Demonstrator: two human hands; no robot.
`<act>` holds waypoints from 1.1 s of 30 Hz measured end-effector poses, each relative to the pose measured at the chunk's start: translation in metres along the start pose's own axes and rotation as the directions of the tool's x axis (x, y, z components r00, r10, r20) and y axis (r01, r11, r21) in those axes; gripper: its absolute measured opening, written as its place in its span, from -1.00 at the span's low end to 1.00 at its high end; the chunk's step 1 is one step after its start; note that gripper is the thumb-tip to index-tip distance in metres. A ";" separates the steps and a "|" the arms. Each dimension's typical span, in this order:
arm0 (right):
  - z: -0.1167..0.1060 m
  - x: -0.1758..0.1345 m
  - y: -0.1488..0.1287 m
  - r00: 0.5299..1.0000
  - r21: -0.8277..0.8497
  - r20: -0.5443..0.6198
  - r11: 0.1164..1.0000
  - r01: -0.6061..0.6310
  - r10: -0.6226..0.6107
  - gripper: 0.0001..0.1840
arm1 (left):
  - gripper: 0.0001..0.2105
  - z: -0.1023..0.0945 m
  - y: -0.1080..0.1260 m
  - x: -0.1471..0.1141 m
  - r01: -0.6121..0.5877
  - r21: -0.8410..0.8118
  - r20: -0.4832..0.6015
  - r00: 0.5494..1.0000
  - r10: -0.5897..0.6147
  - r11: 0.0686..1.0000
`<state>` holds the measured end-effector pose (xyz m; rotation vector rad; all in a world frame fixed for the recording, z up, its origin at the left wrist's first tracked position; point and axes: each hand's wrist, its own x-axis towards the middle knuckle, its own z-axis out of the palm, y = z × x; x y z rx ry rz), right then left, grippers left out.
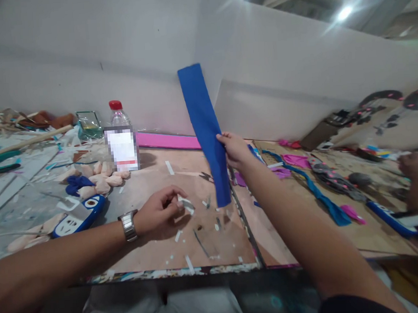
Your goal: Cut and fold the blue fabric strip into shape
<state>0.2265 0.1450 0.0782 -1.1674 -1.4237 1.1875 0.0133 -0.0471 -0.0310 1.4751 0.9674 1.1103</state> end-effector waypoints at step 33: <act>0.064 -0.115 0.087 0.965 0.223 0.253 0.966 -0.133 0.075 -0.38 | -0.58 -0.007 0.006 0.006 0.108 -0.099 -0.155 0.980 -0.122 0.989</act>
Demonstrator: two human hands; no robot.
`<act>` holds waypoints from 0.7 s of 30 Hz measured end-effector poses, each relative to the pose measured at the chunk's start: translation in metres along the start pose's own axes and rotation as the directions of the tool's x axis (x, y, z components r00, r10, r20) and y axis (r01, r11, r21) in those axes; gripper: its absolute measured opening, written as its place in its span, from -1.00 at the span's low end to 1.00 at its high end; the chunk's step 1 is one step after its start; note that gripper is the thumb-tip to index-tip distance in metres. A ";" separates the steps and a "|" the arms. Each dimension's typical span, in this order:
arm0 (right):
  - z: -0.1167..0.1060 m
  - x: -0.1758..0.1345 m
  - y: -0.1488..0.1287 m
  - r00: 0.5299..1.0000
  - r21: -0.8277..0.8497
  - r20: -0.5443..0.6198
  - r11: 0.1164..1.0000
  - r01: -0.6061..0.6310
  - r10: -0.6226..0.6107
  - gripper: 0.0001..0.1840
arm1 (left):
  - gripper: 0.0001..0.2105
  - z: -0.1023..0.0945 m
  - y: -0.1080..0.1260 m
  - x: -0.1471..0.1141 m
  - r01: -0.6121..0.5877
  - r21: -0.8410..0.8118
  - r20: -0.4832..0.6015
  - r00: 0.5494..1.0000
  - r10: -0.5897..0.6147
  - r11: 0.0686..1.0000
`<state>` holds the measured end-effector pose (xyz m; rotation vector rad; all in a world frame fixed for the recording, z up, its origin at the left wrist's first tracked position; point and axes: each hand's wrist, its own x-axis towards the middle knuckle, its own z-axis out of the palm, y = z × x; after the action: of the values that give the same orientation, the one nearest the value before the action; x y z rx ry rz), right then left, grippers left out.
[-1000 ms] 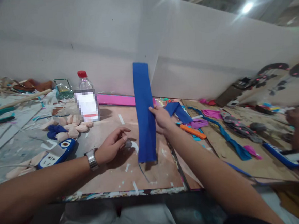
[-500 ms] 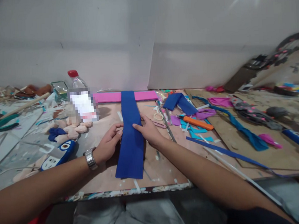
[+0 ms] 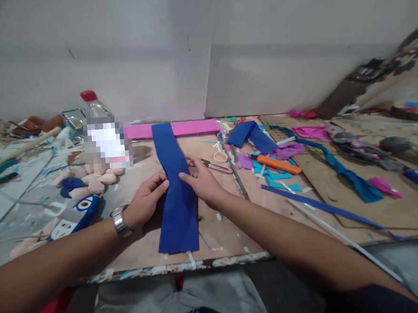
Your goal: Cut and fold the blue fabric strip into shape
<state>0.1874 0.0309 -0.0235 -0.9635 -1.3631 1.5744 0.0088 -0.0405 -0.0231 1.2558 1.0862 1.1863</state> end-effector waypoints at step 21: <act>-0.006 0.003 -0.022 0.991 0.158 -0.117 0.984 0.085 -0.067 -0.68 | -0.70 0.007 0.003 0.004 0.008 -0.104 -0.131 0.991 -0.022 0.994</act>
<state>0.1936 0.0374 -0.0023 -0.8763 -1.1622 1.5258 0.0158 -0.0375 -0.0197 1.1004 1.1130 1.3123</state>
